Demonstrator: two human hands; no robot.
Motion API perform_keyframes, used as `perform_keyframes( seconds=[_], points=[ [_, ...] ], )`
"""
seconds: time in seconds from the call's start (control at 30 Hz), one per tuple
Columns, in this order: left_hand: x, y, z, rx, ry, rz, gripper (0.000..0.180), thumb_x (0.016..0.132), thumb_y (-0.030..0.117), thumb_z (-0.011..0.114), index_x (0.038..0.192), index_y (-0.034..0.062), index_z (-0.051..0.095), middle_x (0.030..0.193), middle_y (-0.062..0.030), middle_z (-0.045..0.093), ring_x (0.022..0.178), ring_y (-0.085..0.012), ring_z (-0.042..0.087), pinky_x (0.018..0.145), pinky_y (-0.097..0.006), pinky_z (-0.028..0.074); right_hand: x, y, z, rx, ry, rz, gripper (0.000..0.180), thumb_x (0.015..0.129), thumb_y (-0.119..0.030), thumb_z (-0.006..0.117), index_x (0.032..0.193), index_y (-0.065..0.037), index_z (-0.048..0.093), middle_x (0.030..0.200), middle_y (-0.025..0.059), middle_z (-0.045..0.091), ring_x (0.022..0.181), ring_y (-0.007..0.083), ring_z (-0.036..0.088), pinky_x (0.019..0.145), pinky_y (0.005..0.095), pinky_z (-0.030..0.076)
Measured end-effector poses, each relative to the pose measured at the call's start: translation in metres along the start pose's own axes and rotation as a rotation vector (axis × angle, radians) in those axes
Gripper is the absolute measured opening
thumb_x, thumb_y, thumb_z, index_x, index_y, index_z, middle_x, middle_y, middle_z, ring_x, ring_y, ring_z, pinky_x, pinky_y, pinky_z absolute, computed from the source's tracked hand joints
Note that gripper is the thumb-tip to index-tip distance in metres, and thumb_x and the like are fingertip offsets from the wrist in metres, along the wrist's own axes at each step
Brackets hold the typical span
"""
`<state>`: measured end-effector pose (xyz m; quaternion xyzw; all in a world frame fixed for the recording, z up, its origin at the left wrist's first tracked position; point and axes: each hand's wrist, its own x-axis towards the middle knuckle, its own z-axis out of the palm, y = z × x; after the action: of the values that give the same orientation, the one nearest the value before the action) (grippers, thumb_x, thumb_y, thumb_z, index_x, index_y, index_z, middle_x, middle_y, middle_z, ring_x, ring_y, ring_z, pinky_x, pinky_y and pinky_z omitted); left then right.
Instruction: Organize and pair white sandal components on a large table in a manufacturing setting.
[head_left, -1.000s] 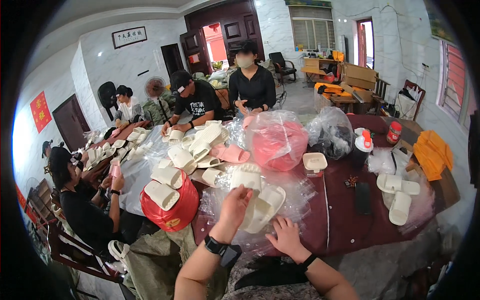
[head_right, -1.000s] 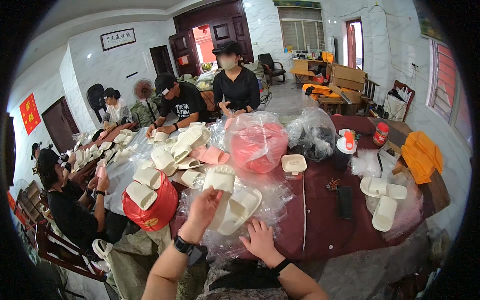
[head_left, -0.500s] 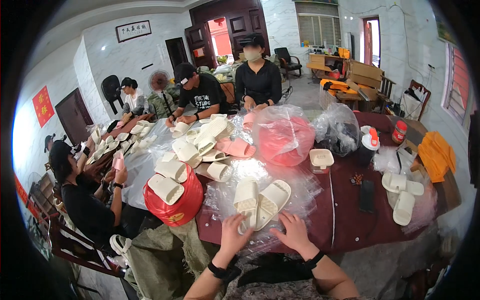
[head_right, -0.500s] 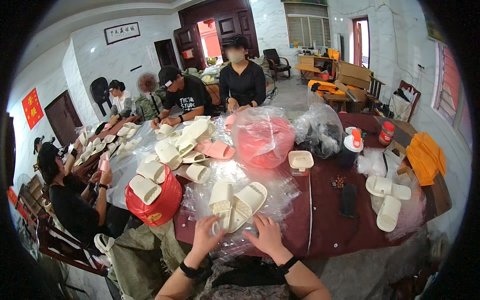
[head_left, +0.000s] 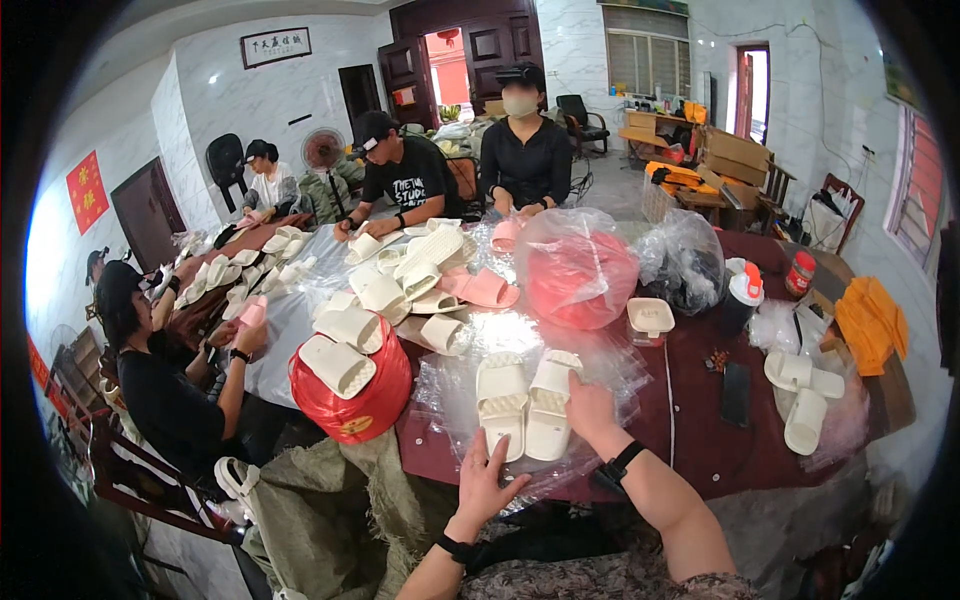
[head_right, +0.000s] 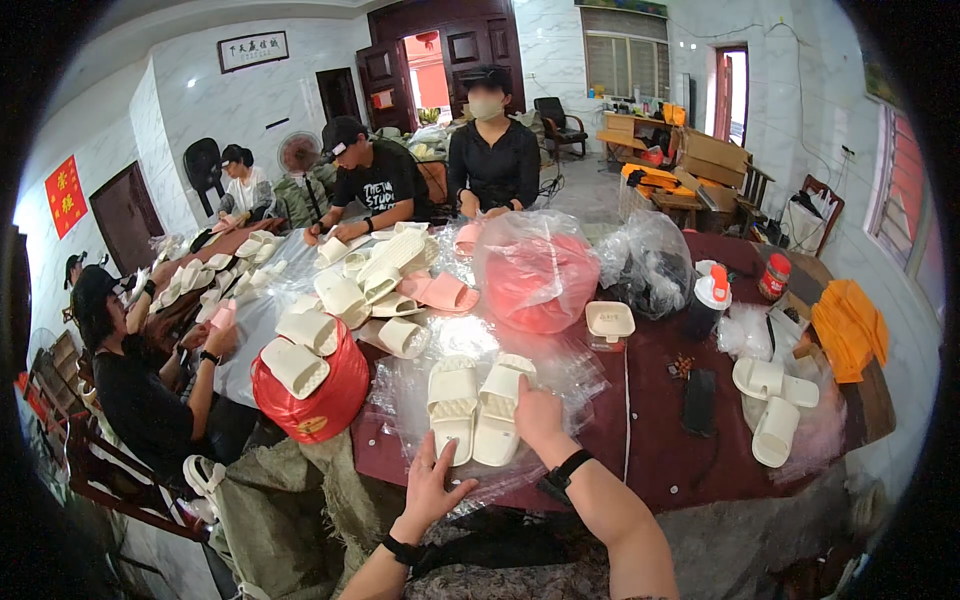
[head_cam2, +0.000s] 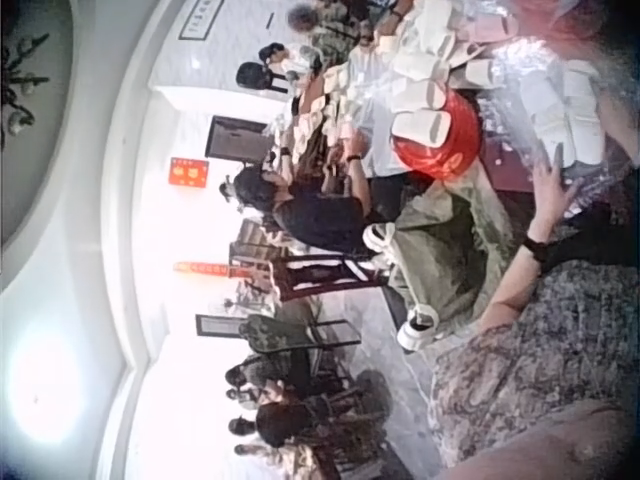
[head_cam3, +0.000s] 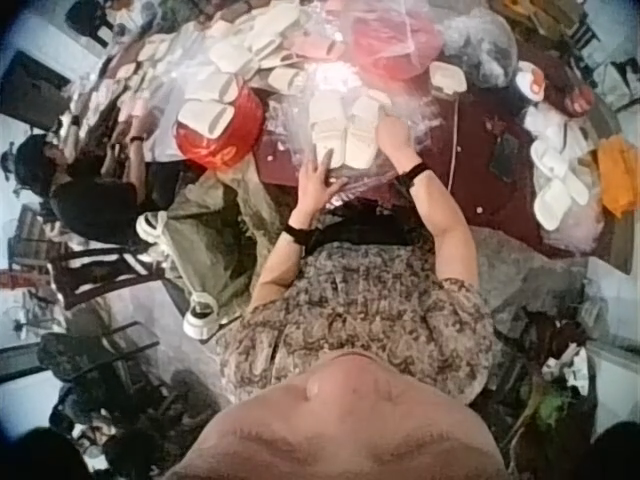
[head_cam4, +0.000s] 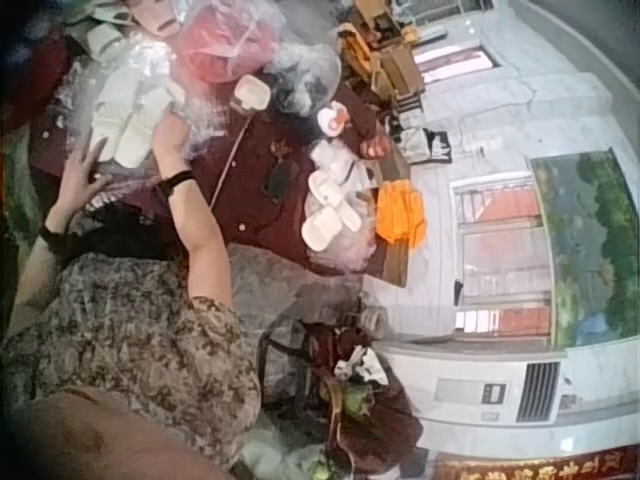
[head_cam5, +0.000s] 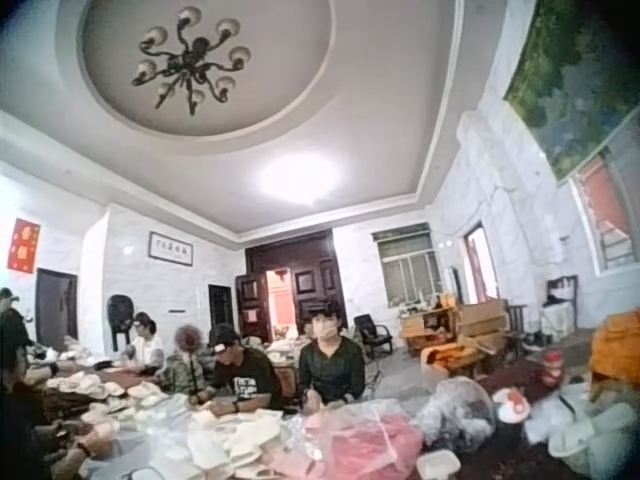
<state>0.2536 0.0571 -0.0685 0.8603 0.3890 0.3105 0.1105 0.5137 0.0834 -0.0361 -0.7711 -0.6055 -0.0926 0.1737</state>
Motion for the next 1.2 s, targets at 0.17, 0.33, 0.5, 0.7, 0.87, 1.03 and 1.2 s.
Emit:
perform_keyframes(
  seconds=[0.17,0.33,0.5,0.7,0.87,1.03,1.2],
  points=[
    [-0.004,-0.002,0.004,0.016,0.010,-0.015,0.088,0.079,0.050,0.078,0.149,0.0089,0.044,0.154,-0.0317,0.032,0.135,-0.0498,0.041,0.109,-0.054,0.038,0.007,0.011,-0.009,0.171,0.010,-0.042,0.036,0.086,-0.023,0.067,0.114,-0.001,0.057,0.089,0.0179,0.069,0.083,0.0415,0.067,0.074,0.0518,0.055],
    [-0.001,-0.001,0.001,0.007,0.051,0.019,0.084,0.079,0.049,0.079,0.146,0.0087,0.048,0.150,-0.0294,0.040,0.134,-0.0495,0.042,0.108,-0.054,0.040,-0.016,-0.024,-0.031,0.345,0.174,-0.048,0.032,0.089,-0.029,0.068,0.107,-0.002,0.063,0.096,0.0206,0.067,0.086,0.0407,0.067,0.074,0.0504,0.054],
    [-0.001,-0.002,-0.004,0.011,0.059,0.044,0.074,0.078,0.047,0.080,0.139,0.0134,0.057,0.146,-0.0273,0.047,0.133,-0.0495,0.044,0.108,-0.054,0.041,-0.019,-0.057,-0.022,0.191,-0.102,-0.099,0.049,0.089,-0.044,0.068,0.109,0.000,0.062,0.107,0.0228,0.067,0.099,0.0409,0.065,0.078,0.0496,0.054],
    [0.002,0.000,0.002,-0.004,0.066,0.059,0.070,0.078,0.047,0.080,0.139,0.0182,0.059,0.145,-0.0273,0.048,0.132,-0.0494,0.045,0.108,-0.054,0.041,0.018,-0.068,0.020,0.041,0.056,-0.024,0.044,0.087,-0.044,0.069,0.103,-0.003,0.069,0.102,0.0222,0.069,0.094,0.0387,0.067,0.081,0.0473,0.053],
    [-0.002,0.004,0.000,0.040,0.034,0.028,0.074,0.079,0.047,0.079,0.141,0.0118,0.056,0.147,-0.0283,0.046,0.137,-0.0486,0.041,0.111,-0.054,0.038,0.031,-0.054,0.031,0.268,-0.018,0.022,0.033,0.087,-0.032,0.068,0.092,0.000,0.071,0.088,0.0208,0.071,0.081,0.0404,0.069,0.075,0.0484,0.054],
    [-0.004,-0.004,0.007,0.065,0.007,0.004,0.081,0.082,0.052,0.075,0.139,-0.0014,0.053,0.148,-0.0288,0.044,0.140,-0.0460,0.039,0.112,-0.053,0.036,0.011,-0.026,-0.001,0.537,0.083,0.165,0.026,0.086,-0.023,0.066,0.086,0.004,0.067,0.085,0.0250,0.068,0.083,0.0435,0.066,0.075,0.0503,0.052],
    [-0.001,-0.005,0.011,0.089,-0.014,-0.030,0.082,0.084,0.057,0.071,0.140,-0.0011,0.053,0.150,-0.0291,0.043,0.141,-0.0458,0.036,0.114,-0.053,0.033,-0.059,0.012,-0.047,0.427,-0.001,0.088,0.024,0.085,-0.020,0.067,0.083,0.003,0.064,0.083,0.0246,0.067,0.082,0.0433,0.066,0.074,0.0508,0.052]
  ],
)
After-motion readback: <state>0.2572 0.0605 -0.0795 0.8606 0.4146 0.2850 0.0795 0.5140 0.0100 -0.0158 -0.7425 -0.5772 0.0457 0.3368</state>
